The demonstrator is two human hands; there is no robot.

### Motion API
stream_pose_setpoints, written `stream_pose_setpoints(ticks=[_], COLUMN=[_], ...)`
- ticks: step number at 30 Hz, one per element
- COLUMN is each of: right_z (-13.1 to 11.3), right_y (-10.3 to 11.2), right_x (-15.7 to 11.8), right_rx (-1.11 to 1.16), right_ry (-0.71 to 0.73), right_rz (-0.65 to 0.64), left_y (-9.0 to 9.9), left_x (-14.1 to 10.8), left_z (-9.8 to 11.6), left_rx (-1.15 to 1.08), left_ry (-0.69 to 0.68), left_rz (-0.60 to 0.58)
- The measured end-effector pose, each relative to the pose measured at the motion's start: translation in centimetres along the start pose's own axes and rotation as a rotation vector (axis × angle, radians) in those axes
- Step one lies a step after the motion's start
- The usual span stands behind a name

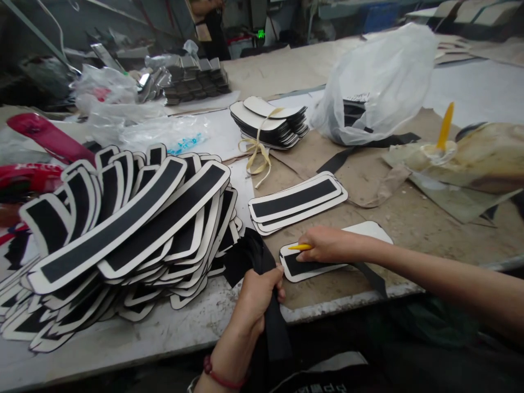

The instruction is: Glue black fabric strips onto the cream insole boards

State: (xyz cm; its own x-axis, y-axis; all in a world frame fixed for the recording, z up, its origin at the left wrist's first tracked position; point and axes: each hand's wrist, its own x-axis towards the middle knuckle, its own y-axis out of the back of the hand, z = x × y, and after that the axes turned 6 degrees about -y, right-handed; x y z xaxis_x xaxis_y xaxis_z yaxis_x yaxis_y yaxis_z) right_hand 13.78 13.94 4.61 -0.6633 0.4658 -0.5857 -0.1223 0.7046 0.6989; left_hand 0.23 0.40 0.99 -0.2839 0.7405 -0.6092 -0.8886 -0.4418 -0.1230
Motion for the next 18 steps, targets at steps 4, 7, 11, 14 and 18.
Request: stream_pose_setpoints(ticks=[4, 7, 11, 14, 18], right_z=[0.1, 0.3, 0.0, -0.4, -0.3], right_y=[-0.3, -0.6, -0.4, -0.2, -0.3], right_x=[0.5, 0.7, 0.5, 0.3, 0.2], right_rx=[-0.019, -0.028, -0.046, -0.059, -0.067], right_ry=[-0.028, -0.039, -0.048, -0.053, -0.045], right_rz=[-0.008, 0.000, 0.016, 0.016, 0.025], left_y=[-0.2, -0.3, -0.6, -0.9, -1.4], left_x=[0.3, 0.6, 0.8, 0.7, 0.5], left_z=[0.2, 0.1, 0.2, 0.7, 1.3], left_rx=[0.022, 0.042, 0.075, 0.107, 0.150], left_ry=[0.006, 0.017, 0.047, 0.077, 0.100], left_rz=[0.000, 0.022, 0.063, 0.077, 0.112])
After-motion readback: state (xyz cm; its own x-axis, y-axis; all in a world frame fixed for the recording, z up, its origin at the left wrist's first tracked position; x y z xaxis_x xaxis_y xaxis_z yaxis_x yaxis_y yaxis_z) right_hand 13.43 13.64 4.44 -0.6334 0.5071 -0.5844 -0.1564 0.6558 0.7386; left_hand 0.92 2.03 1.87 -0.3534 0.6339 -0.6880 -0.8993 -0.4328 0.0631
